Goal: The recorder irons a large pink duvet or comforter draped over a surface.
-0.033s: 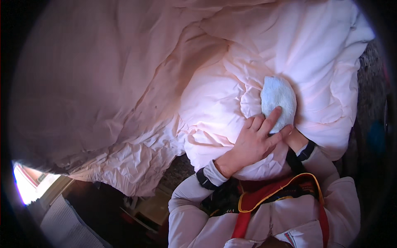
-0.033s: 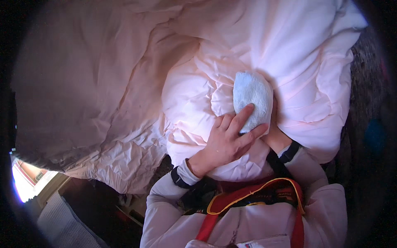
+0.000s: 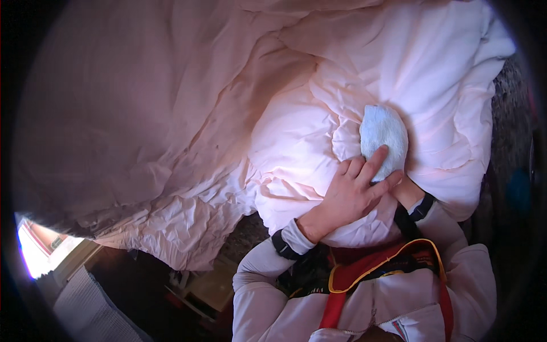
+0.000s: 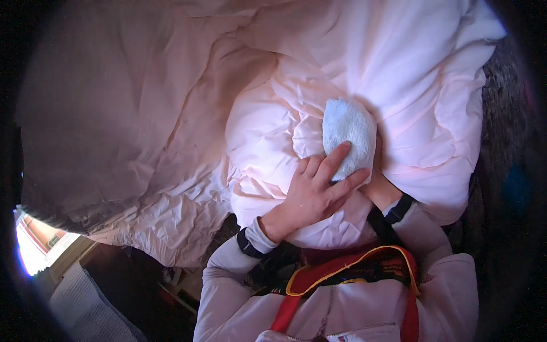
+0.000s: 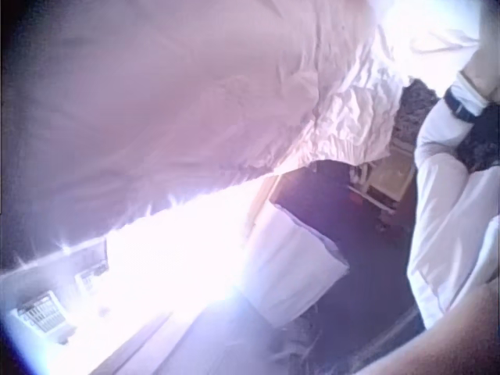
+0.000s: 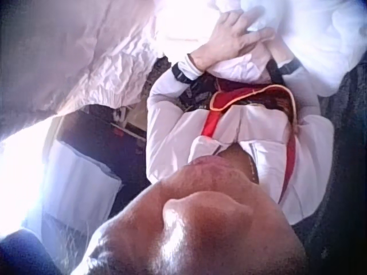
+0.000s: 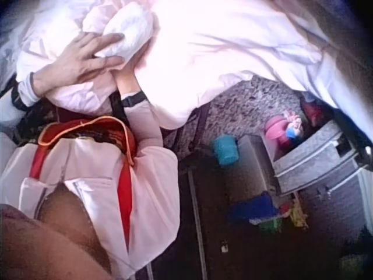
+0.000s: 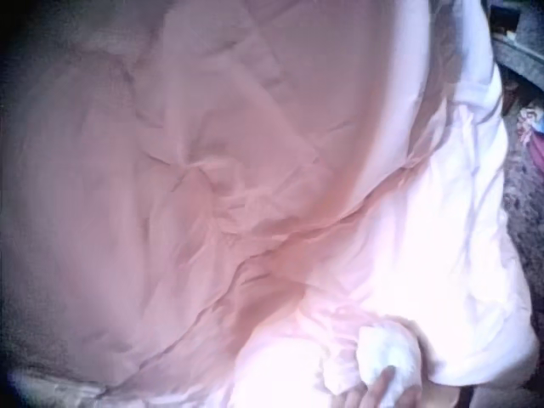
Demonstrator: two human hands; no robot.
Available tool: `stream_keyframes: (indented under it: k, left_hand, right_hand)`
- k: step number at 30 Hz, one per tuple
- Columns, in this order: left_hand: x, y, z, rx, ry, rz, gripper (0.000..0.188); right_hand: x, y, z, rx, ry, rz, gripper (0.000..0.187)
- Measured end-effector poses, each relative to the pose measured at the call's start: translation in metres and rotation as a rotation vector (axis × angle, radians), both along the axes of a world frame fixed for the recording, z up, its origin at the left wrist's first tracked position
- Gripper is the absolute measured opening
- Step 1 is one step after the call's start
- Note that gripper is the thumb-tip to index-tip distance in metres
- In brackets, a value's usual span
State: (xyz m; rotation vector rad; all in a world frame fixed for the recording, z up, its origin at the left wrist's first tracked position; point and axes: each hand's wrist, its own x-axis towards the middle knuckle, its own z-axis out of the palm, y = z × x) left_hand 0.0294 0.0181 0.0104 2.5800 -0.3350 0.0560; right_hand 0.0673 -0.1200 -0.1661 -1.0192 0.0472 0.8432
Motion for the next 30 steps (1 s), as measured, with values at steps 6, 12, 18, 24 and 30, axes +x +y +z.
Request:
stream_keyframes:
  k: [6,12,18,24,30]
  left_hand:
    - [0.002,-0.003,0.007,0.010,0.000,-0.008,0.061]
    - [-0.015,-0.013,0.009,0.099,0.005,0.072,0.058]
    - [-0.035,-0.025,-0.006,0.122,-0.137,0.173,0.055]
    - [-0.024,-0.026,-0.006,0.095,-0.149,0.142,0.053]
    - [-0.025,-0.032,-0.009,0.081,-0.183,0.236,0.055]
  right_hand:
    - [0.008,0.005,-0.013,-0.456,-0.536,0.107,0.060]
    - [0.022,0.010,0.050,-0.710,-1.232,0.120,0.053]
    - [0.023,0.011,0.039,0.033,-0.427,-0.013,0.057]
    - [0.027,0.009,0.034,-0.532,-0.949,0.116,0.061]
    - [0.025,0.012,0.029,-0.221,-0.762,0.014,0.062]
